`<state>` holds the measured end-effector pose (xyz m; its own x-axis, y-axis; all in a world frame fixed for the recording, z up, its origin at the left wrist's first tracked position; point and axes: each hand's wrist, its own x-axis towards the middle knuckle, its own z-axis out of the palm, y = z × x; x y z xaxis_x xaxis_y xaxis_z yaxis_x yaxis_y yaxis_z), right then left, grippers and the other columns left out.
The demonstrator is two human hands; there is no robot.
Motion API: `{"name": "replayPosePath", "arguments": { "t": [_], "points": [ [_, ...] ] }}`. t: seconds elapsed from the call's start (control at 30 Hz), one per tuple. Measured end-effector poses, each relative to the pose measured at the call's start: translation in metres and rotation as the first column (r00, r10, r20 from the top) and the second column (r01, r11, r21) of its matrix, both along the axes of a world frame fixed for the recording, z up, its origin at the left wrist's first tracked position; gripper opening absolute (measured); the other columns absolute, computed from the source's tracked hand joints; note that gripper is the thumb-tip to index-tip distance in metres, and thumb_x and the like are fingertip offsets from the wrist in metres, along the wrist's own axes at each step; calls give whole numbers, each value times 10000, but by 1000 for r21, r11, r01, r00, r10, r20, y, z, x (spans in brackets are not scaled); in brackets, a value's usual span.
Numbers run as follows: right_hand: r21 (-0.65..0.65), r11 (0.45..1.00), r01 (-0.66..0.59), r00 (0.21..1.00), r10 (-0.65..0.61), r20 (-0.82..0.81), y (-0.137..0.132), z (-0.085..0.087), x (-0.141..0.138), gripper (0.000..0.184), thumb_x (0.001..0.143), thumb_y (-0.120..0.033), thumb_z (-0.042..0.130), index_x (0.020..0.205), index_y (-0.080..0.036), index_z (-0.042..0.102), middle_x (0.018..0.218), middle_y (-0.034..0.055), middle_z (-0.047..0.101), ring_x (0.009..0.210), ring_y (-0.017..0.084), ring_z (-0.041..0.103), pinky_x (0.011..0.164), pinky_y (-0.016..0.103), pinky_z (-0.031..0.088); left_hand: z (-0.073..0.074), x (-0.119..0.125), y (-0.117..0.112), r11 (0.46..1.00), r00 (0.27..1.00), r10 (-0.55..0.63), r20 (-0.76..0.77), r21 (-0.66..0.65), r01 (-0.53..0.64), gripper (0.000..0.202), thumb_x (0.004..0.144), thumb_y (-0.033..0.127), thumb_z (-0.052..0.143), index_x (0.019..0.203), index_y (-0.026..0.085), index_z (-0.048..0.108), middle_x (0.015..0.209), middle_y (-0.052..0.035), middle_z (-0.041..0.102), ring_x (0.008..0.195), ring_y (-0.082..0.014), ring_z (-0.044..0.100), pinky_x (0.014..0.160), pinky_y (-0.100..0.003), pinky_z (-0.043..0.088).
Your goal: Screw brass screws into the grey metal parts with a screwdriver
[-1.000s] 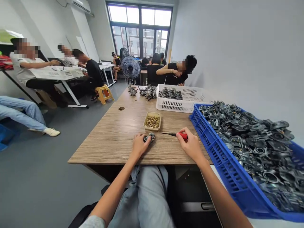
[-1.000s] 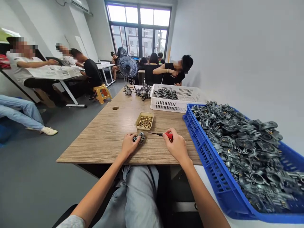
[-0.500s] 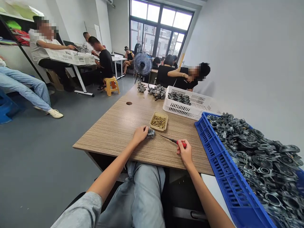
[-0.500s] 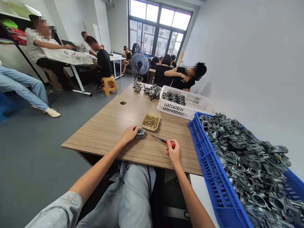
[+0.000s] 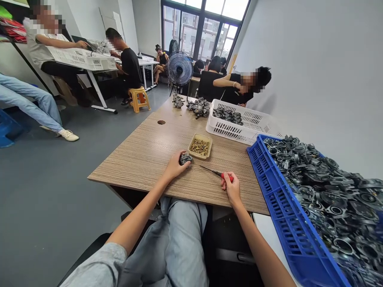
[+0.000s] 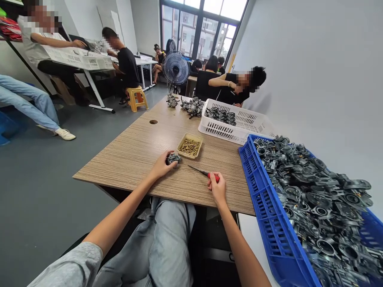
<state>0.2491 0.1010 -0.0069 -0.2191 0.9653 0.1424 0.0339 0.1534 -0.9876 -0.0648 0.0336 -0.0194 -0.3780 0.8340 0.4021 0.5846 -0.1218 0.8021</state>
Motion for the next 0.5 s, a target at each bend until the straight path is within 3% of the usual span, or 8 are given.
{"name": "replayPosePath", "arguments": {
  "t": [0.23, 0.5],
  "points": [
    [-76, 997, -33, 999, 31, -30, 2, 3, 2, 631, 837, -840, 774, 853, -229, 618, 558, -8, 656, 417, 102, 471, 434, 216, 371, -2, 3, -4, 989, 987, -147, -67, -38, 144, 673, 866, 342, 761, 1516, 248, 615, 1314, -93, 799, 1219, -300, 748, 1132, -463, 575],
    [-104, 993, -59, 998, 56, -32, 0, 8, 3, 630, 836, -820, 792, 811, -207, 649, 546, 21, 667, 434, 98, 467, 452, 216, 373, -3, 4, -2, 995, 991, -94, -99, -49, 89, 669, 893, 588, 824, 1425, 206, 686, 1340, -151, 793, 1246, -366, 738, 1142, -518, 555]
  ]
}}
